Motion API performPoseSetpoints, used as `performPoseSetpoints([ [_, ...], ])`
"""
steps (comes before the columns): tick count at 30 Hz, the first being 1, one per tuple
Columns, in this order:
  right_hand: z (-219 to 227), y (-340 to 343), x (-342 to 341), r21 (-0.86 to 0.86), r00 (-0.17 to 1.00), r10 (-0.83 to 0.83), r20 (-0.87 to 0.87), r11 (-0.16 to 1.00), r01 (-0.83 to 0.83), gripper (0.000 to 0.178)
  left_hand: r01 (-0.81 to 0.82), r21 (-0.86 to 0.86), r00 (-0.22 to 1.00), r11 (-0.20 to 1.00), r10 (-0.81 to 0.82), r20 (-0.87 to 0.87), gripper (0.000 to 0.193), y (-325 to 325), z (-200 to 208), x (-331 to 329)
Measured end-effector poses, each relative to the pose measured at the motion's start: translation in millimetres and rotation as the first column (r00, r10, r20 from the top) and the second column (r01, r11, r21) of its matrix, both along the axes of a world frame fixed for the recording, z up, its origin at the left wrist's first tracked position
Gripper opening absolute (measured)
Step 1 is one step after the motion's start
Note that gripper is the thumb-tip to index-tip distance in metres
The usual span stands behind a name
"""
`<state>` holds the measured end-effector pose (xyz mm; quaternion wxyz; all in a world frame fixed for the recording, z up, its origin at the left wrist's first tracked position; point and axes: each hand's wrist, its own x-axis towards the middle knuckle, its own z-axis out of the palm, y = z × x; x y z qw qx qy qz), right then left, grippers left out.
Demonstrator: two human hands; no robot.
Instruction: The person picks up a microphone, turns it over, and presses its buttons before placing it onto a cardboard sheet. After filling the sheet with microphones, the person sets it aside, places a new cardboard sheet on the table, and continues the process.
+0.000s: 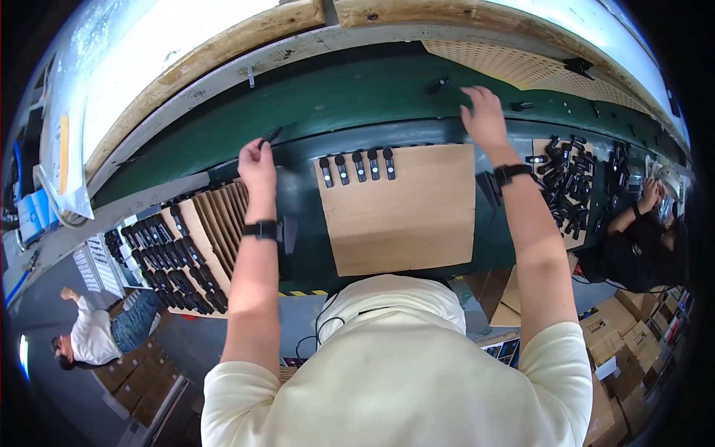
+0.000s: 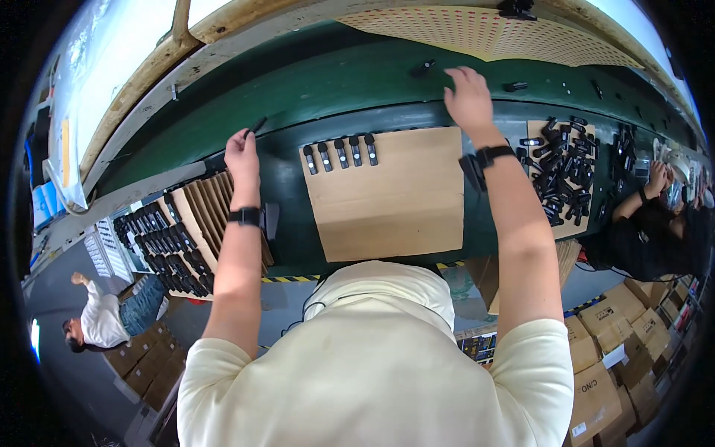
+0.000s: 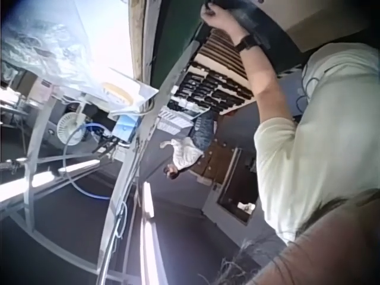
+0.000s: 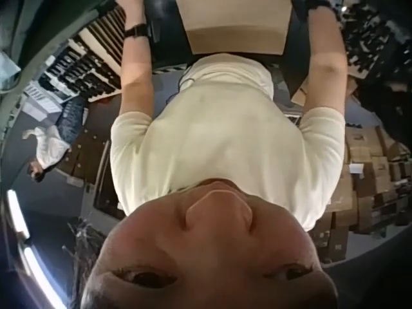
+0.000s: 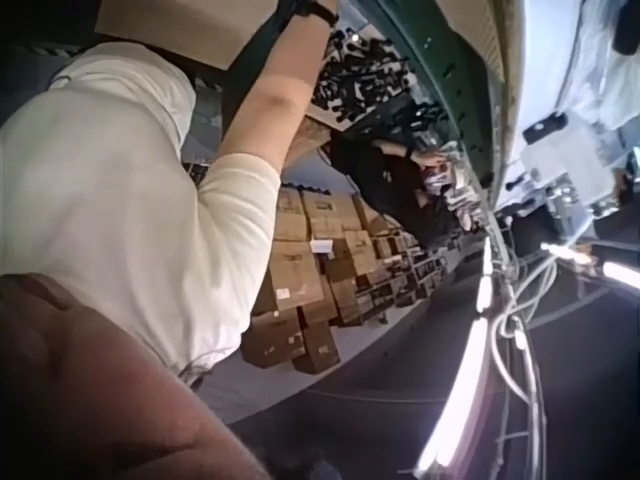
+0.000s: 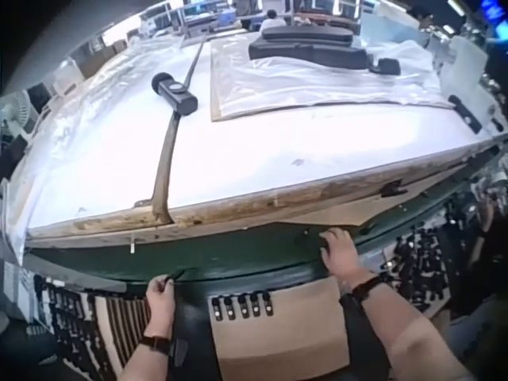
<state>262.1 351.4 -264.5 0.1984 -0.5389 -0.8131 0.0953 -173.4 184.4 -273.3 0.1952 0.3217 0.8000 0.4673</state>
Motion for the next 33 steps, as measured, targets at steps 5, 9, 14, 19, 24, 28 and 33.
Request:
performPoseSetpoints([
  [5, -20, 31, -50, -0.001, 0.991, 0.125, 0.055, 0.992, -0.126, 0.038, 0.19, 0.058, 0.934, 0.98, -0.198, 0.296, 0.017, -48, 89, 64],
  [9, -18, 35, -60, -0.279, 0.952, 0.086, 0.293, 0.96, -0.001, 0.025, 0.262, 0.097, 0.926, 0.96, -0.279, 0.253, 0.017, -77, 145, 95],
  [14, 14, 12, -59, -0.592, 0.904, -0.118, -0.41, 0.789, -0.166, 0.021, 0.348, 0.274, 0.883, 0.897, -0.412, 0.226, 0.018, -84, 190, 122],
  [19, 118, -92, -52, -0.625, 0.514, -0.378, -0.77, 0.61, -0.487, 0.018, 0.511, 0.358, 0.828, 0.781, -0.56, 0.038, 0.021, -91, 219, 139],
  [24, 220, -182, -57, -0.413, 0.412, -0.155, -0.898, 0.623, -0.664, 0.031, 0.653, 0.417, 0.722, 0.633, -0.685, -0.091, 0.024, -101, 246, 154],
  [28, 260, -221, -59, -0.304, 0.535, 0.065, -0.842, 0.763, -0.571, 0.031, 0.721, 0.423, 0.662, 0.549, -0.726, -0.186, 0.027, -115, 263, 164],
  [33, 274, -245, -57, -0.08, 0.506, 0.241, -0.828, 0.842, -0.533, 0.024, 0.717, 0.461, 0.662, 0.523, -0.719, -0.214, 0.031, -138, 281, 172],
])
